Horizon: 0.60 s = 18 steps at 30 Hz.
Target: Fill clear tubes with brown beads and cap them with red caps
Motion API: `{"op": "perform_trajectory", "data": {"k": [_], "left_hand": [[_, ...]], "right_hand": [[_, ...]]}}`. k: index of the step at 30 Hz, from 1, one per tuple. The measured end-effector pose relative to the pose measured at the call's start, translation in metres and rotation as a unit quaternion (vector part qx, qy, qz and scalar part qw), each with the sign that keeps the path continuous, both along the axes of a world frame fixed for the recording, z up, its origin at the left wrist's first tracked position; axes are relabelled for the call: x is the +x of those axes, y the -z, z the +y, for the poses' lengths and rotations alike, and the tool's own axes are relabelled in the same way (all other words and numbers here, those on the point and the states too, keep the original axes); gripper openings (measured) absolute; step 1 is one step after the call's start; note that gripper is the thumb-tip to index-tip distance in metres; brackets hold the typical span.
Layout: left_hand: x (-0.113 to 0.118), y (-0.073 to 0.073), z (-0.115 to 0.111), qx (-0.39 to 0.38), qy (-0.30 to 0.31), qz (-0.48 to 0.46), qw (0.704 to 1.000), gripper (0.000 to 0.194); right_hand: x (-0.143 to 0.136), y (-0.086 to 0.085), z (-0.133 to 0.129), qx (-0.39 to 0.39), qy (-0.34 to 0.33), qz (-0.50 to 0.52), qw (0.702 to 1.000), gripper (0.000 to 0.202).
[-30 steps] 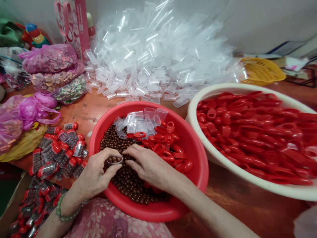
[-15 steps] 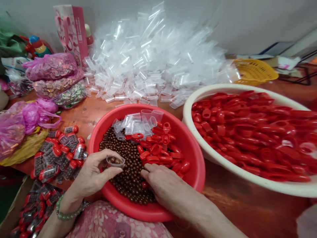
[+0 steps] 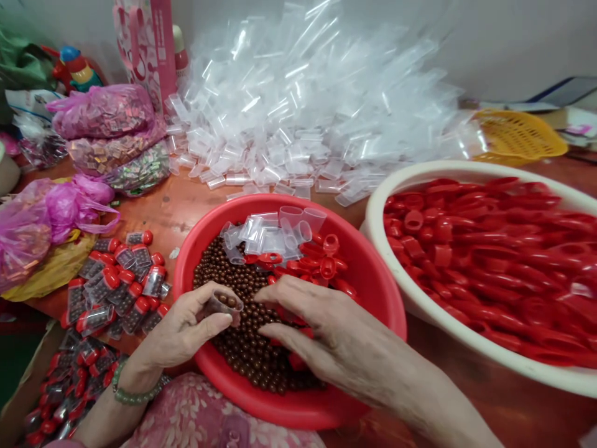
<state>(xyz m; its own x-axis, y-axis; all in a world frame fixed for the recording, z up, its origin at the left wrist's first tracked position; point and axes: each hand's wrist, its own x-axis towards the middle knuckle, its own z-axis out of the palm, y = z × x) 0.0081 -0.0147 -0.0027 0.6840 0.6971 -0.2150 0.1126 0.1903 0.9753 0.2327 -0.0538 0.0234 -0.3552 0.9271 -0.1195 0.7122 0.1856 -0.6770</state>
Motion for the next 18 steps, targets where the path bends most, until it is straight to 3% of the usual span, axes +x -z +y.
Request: {"op": "perform_trajectory", "data": {"k": [4,9,18], "left_hand": [[-0.002,0.003,0.003,-0.016,0.043,-0.021,0.999,0.019],[-0.004,0.006,0.005,-0.025,0.053,-0.026,0.998,0.015],[-0.001,0.004,0.009,-0.119,0.041,-0.094,0.988,0.017]], "right_hand": [[-0.019,-0.020,0.016,-0.027,-0.056,0.077,0.995,0.017],[-0.028,-0.015,0.025,-0.051,-0.067,0.072,0.994,0.007],[-0.028,-0.011,0.021,-0.039,-0.035,0.099,0.994,0.020]]}}
